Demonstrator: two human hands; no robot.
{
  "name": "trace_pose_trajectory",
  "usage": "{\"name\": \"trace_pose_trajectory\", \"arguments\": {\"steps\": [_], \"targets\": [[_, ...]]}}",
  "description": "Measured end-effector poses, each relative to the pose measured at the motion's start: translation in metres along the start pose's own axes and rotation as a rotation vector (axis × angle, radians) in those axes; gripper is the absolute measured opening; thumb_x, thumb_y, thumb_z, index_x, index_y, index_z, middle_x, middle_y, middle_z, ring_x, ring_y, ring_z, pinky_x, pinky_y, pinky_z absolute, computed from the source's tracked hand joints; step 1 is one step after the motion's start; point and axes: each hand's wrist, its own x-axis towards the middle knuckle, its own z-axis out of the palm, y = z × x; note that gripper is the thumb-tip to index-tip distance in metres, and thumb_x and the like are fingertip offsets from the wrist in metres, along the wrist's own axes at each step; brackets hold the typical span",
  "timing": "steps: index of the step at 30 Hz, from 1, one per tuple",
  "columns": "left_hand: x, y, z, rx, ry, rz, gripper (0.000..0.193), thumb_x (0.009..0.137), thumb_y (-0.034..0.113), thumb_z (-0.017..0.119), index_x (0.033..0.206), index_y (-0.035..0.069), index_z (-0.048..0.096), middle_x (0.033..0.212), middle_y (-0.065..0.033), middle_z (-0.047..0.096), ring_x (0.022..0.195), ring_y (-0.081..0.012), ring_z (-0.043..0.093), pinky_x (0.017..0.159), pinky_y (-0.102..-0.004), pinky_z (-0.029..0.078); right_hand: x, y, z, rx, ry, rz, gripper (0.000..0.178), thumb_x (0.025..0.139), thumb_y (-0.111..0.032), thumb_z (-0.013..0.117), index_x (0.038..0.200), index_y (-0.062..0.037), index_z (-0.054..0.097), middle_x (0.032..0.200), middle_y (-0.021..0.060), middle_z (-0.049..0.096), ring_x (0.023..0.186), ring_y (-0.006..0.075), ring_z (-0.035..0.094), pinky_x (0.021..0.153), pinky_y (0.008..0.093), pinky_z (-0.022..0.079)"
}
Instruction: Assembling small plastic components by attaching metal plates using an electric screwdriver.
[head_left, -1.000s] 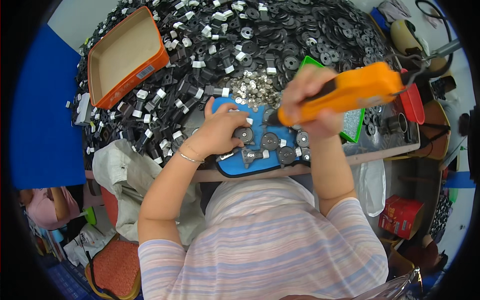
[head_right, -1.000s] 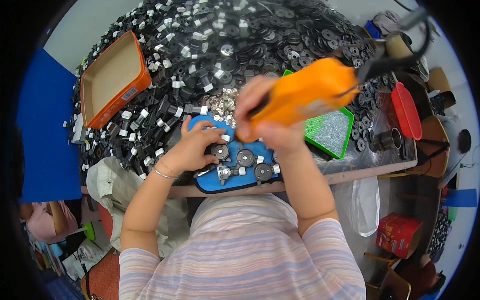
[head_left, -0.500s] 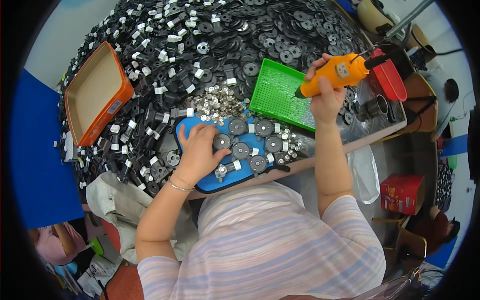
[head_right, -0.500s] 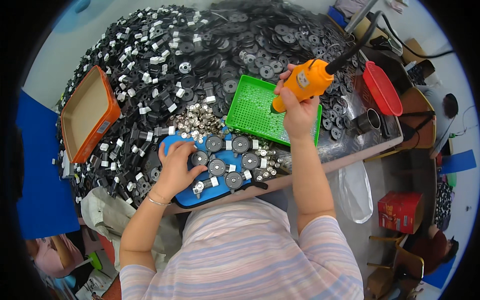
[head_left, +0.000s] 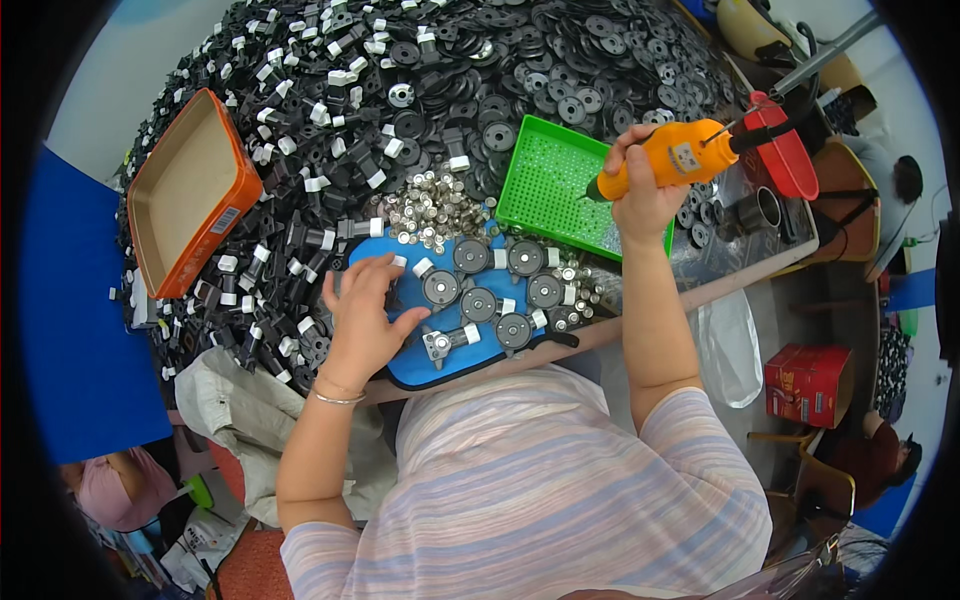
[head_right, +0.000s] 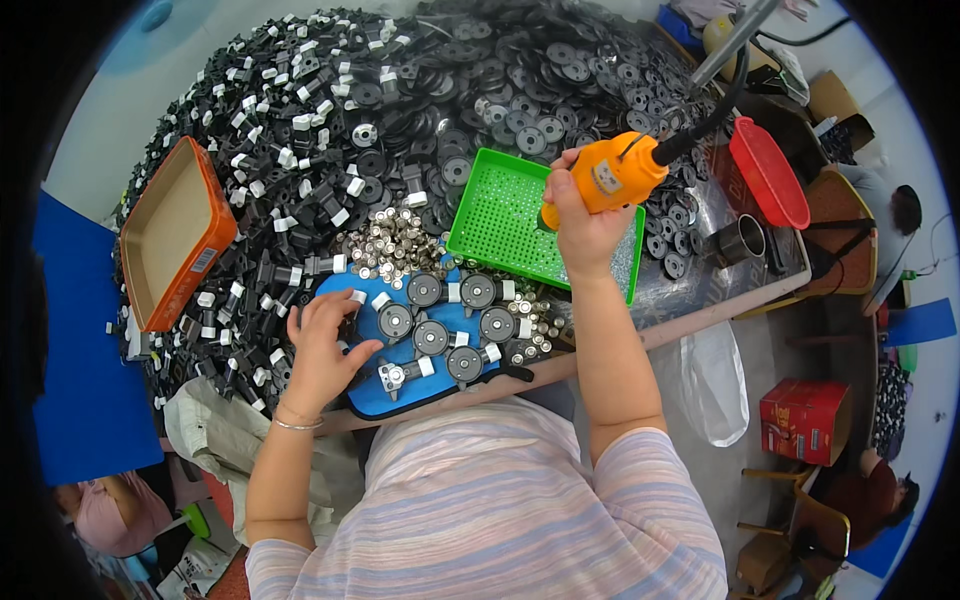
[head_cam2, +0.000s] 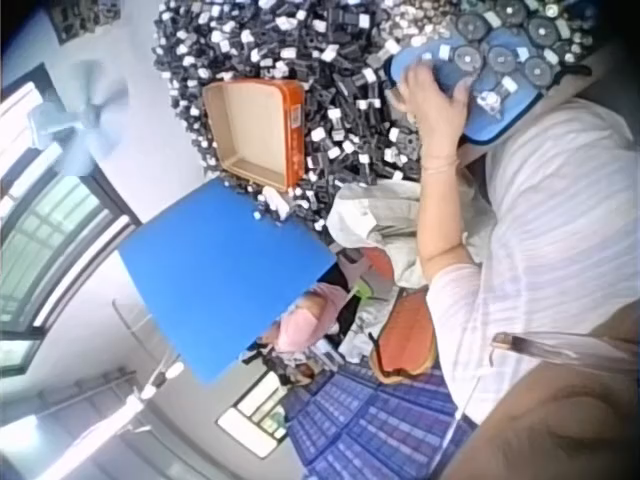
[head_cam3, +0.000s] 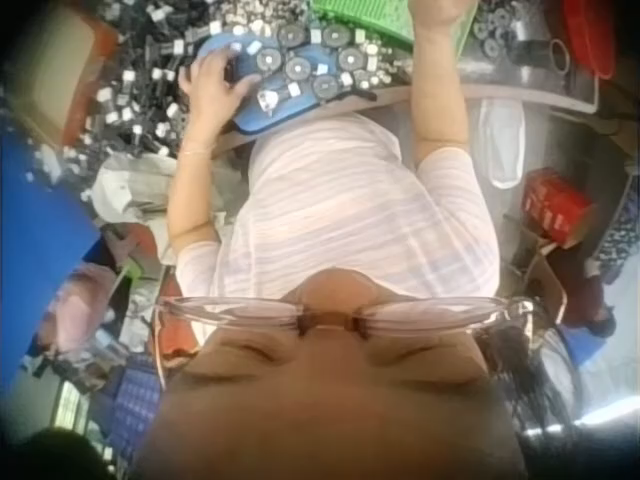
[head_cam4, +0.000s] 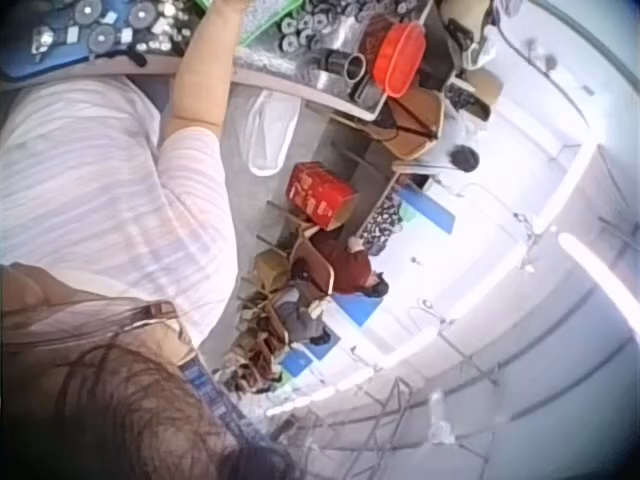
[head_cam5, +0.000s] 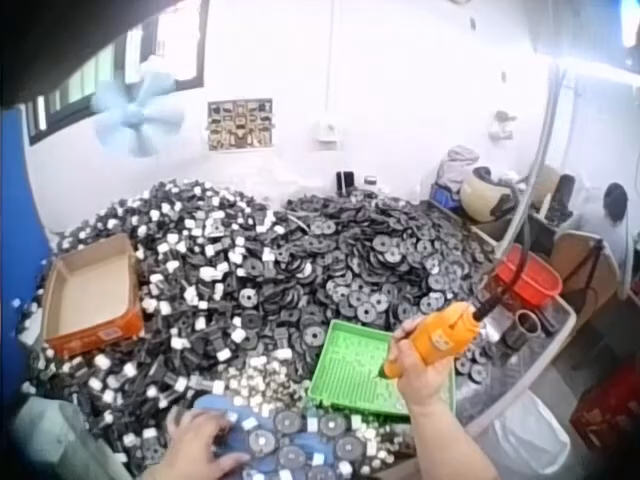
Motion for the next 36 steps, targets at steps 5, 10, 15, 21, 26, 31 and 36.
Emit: {"name": "trace_pose_trajectory", "arguments": {"steps": [5, 10, 15, 21, 26, 31, 36], "targets": [[-0.002, -0.008, -0.006, 0.011, 0.055, -0.02, 0.05, 0.068, 0.026, 0.079, 0.108, 0.008, 0.057, 0.126, -0.0106, 0.055, 0.122, -0.0291, 0.043, 0.104, -0.0584, 0.017, -0.001, 0.002, 0.002, -0.016, 0.006, 0.022, 0.017, 0.084, 0.002, 0.056, 0.1, -0.0008, 0.051, 0.083, 0.0104, 0.056, 0.064, 0.0171, 0.055, 0.06, 0.028, 0.046], [0.008, -0.03, -0.006, 0.01, 0.202, 0.035, 0.044, 0.07, 0.02, 0.077, 0.105, 0.005, 0.057, 0.121, -0.0125, 0.056, 0.115, -0.0328, 0.048, 0.1, -0.0467, 0.032, 0.002, 0.002, -0.001, -0.016, -0.011, 0.028, 0.018, 0.084, -0.001, 0.059, 0.1, -0.0011, 0.051, 0.083, 0.0095, 0.056, 0.065, 0.0175, 0.055, 0.06, 0.0283, 0.046], [0.051, -0.032, -0.016, 0.028, 0.319, 0.118, 0.032, 0.069, 0.007, 0.073, 0.098, 0.003, 0.059, 0.109, -0.0135, 0.06, 0.105, -0.0332, 0.053, 0.089, -0.0413, 0.043, 0.001, -0.011, -0.005, 0.097, 0.01, 0.001, 0.024, 0.083, -0.006, 0.062, 0.105, -0.0037, 0.051, 0.091, 0.0101, 0.055, 0.068, 0.0186, 0.054, 0.063, 0.0296, 0.045], [0.111, -0.029, -0.02, 0.238, 0.288, 0.207, 0.022, 0.069, 0.007, 0.071, 0.09, 0.004, 0.065, 0.093, -0.0092, 0.062, 0.094, -0.0303, 0.055, 0.083, -0.0401, 0.044, -0.007, -0.032, -0.01, 0.119, -0.011, -0.049, 0.031, 0.084, -0.016, 0.063, 0.11, -0.0058, 0.049, 0.096, 0.0095, 0.053, 0.071, 0.0184, 0.053, 0.066, 0.0322, 0.044], [0.136, -0.026, 0.006, 0.468, 0.167, 0.199, 0.007, 0.069, 0.011, 0.067, 0.075, 0.005, 0.067, 0.084, -0.0084, 0.061, 0.089, -0.0265, 0.055, 0.076, -0.0388, 0.045, -0.017, -0.046, -0.007, 0.12, -0.038, -0.023, 0.03, 0.084, -0.019, 0.063, 0.107, -0.0055, 0.05, 0.095, 0.0098, 0.052, 0.069, 0.018, 0.053, 0.064, 0.0313, 0.043], [0.132, -0.037, 0.009, 0.531, 0.29, 0.296, 0.01, 0.071, 0.011, 0.059, 0.069, 0.01, 0.069, 0.083, -0.0049, 0.06, 0.086, -0.0229, 0.054, 0.074, -0.037, 0.041, -0.019, -0.05, -0.003, 0.123, -0.063, -0.032, 0.032, 0.083, -0.022, 0.065, 0.106, -0.0048, 0.051, 0.095, 0.01, 0.051, 0.067, 0.018, 0.052, 0.063, 0.0309, 0.043], [0.075, -0.023, -0.024, 0.267, 0.162, 0.371, 0.009, 0.076, 0.009, 0.06, 0.076, 0.005, 0.067, 0.09, -0.0058, 0.062, 0.086, -0.0257, 0.057, 0.076, -0.0368, 0.046, -0.025, -0.053, 0.01, 0.202, -0.136, -0.016, 0.034, 0.084, -0.026, 0.063, 0.107, -0.0045, 0.05, 0.096, 0.0103, 0.049, 0.069, 0.0183, 0.051, 0.062, 0.031, 0.043]]}}
